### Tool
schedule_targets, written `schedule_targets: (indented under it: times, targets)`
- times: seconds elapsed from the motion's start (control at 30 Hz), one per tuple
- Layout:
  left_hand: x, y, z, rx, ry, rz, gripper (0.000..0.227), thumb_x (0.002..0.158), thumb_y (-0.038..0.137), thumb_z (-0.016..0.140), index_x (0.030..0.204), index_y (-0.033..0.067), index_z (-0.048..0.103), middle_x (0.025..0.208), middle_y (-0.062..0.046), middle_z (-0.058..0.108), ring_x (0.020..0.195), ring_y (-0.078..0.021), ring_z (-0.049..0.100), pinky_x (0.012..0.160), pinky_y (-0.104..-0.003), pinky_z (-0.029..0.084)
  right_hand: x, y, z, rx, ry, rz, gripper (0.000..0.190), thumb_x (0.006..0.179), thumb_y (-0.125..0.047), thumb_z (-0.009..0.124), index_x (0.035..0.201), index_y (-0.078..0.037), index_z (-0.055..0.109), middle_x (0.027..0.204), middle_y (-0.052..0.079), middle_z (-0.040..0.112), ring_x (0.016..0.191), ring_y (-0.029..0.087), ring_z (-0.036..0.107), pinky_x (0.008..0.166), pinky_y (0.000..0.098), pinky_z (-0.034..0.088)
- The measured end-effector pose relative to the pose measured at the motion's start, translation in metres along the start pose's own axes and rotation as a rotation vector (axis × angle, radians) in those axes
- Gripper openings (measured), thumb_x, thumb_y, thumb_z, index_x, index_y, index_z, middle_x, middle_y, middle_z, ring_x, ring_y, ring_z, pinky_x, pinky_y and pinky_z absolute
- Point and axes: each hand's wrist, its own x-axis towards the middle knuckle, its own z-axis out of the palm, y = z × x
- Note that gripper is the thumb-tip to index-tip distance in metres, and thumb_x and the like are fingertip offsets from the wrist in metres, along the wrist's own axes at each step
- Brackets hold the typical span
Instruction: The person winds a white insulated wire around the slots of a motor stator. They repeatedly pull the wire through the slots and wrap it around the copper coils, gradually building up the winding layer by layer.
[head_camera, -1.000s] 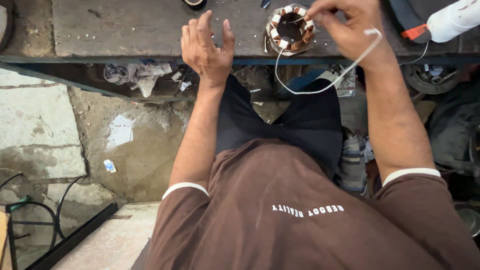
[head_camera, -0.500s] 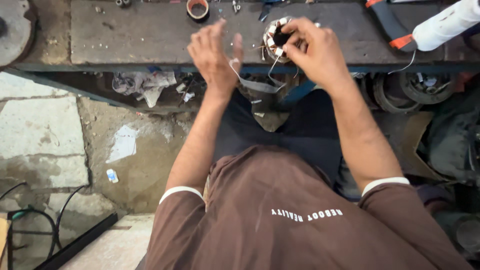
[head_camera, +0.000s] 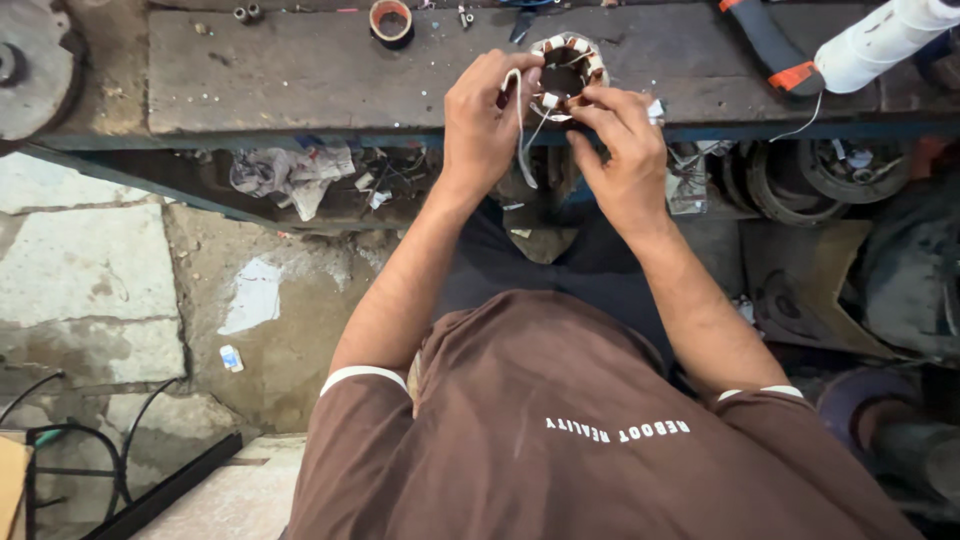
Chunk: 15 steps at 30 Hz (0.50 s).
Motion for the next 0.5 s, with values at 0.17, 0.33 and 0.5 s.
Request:
schedule_targets:
  times: [0.17,0.33,0.5]
  targets:
    - [0.014,-0.009,0.009,0.342,-0.035,0.118,0.007,0.092,0.016,0.077,0.098,0.0125,0.077,0.09,-0.001,0.067,0.091,-0.0246,0.06,0.078,-0.04,0.045,-0.005,0.004,0.001,-0.015,0.071,0.096,0.017,0.096,0.002,0.076,0.112,-0.002,0.071,0.108,0.013,0.069,0.102,0.031,0.067,0.098,0.0421,0.051]
    - [0.014,-0.001,0.013,0.264,-0.064,0.101,0.014,0.091,0.018,0.079,0.103,0.0125,0.076,0.109,-0.001,0.065,0.107,-0.0259,0.058,0.09,-0.041,0.043,-0.002,0.008,-0.01,0.034,0.065,0.091,0.014,0.102,0.001,0.072,0.116,-0.001,0.071,0.102,0.013,0.07,0.09,0.03,0.069,0.08,0.0383,0.053]
    - [0.026,0.022,0.004,0.06,0.176,0.17,0.05,0.091,0.024,0.084,0.128,0.0026,0.058,0.126,-0.009,0.058,0.119,-0.0322,0.054,0.104,-0.043,0.044,-0.016,0.015,-0.029,0.056,-0.024,0.129,0.015,0.103,0.001,0.072,0.118,0.0,0.072,0.096,0.014,0.069,0.085,0.028,0.068,0.076,0.0362,0.052]
